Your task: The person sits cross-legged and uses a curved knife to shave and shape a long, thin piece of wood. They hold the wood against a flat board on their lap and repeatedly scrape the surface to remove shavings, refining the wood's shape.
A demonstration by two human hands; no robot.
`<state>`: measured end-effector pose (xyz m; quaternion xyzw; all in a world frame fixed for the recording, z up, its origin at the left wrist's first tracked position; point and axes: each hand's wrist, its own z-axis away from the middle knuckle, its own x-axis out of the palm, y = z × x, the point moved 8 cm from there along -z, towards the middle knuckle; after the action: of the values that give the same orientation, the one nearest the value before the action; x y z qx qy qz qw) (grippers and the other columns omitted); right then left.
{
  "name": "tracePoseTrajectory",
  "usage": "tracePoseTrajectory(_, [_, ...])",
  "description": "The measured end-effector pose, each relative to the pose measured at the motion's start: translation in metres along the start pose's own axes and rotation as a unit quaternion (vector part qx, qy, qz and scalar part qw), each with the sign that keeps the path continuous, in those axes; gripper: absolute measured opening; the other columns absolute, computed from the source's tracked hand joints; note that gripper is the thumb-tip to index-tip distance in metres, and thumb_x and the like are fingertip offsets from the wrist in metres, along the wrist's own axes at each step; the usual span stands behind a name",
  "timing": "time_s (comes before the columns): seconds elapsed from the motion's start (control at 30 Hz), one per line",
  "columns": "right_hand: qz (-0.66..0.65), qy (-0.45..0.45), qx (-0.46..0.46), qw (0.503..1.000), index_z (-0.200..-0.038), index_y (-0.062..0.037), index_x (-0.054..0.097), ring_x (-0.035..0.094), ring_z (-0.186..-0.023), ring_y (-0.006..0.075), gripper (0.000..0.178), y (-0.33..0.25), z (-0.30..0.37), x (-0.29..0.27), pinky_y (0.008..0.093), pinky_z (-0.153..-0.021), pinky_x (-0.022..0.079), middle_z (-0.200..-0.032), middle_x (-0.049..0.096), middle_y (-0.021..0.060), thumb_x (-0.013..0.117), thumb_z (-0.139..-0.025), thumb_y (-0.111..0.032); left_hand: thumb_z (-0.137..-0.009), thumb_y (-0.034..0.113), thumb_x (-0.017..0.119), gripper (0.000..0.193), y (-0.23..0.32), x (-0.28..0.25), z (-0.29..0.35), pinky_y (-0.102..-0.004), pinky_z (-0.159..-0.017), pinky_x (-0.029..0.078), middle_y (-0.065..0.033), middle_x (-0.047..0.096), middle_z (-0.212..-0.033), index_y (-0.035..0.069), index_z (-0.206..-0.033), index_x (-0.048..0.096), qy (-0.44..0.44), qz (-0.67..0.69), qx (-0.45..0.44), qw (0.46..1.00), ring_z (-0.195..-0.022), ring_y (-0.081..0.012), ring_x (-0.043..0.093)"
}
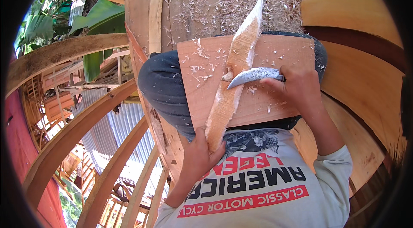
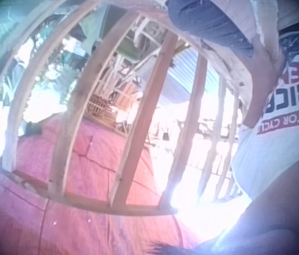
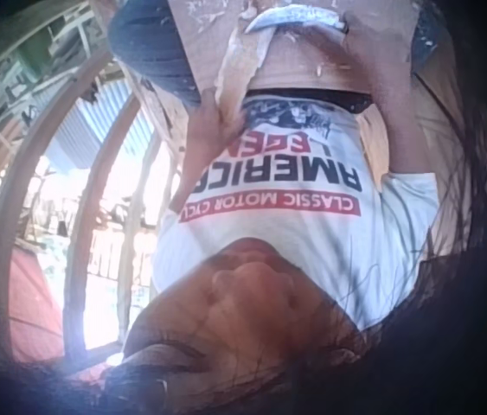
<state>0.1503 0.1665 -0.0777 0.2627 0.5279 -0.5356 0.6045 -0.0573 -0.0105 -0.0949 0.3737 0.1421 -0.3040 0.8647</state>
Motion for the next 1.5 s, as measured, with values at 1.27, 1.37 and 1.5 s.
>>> tracePoseTrajectory(1.27, [-0.067,-0.062,0.01,0.996,-0.059,-0.0021,0.06,0.059,-0.052,0.0334,0.056,-0.028,0.027,0.018,0.0402,-0.049,0.045,-0.056,0.057,0.0172,0.066,-0.073,-0.056,-0.077,0.034,0.07,0.05,-0.005,0.002,-0.007,-0.046,-0.055,0.047,-0.0269,0.058,-0.07,-0.001,-0.096,0.041,-0.003,0.001,-0.014,1.0,-0.066,-0.0441,0.06])
tracePoseTrajectory(1.37, [-0.038,-0.033,0.008,0.999,-0.059,-0.0044,0.063,0.059,-0.049,0.032,0.06,-0.023,0.021,0.02,0.0401,-0.047,0.046,-0.053,0.057,0.0153,0.062,-0.072,-0.063,-0.077,0.033,0.071,0.049,-0.003,0.001,-0.006,-0.0459,-0.054,0.047,-0.0265,0.058,-0.071,-0.002,-0.097,0.041,0.003,-0.001,-0.007,1.0,-0.066,-0.0436,0.06])
tracePoseTrajectory(1.5, [-0.014,0.005,0.005,1.0,-0.062,-0.0049,0.065,0.059,-0.05,0.0312,0.061,-0.012,0.013,0.016,0.0395,-0.047,0.046,-0.054,0.058,0.014,0.062,-0.072,-0.065,-0.077,0.031,0.072,0.048,0.0,0.0,-0.005,-0.0454,-0.054,0.047,-0.0257,0.058,-0.073,-0.001,-0.096,0.041,0.009,-0.002,-0.008,1.0,-0.066,-0.0425,0.06])
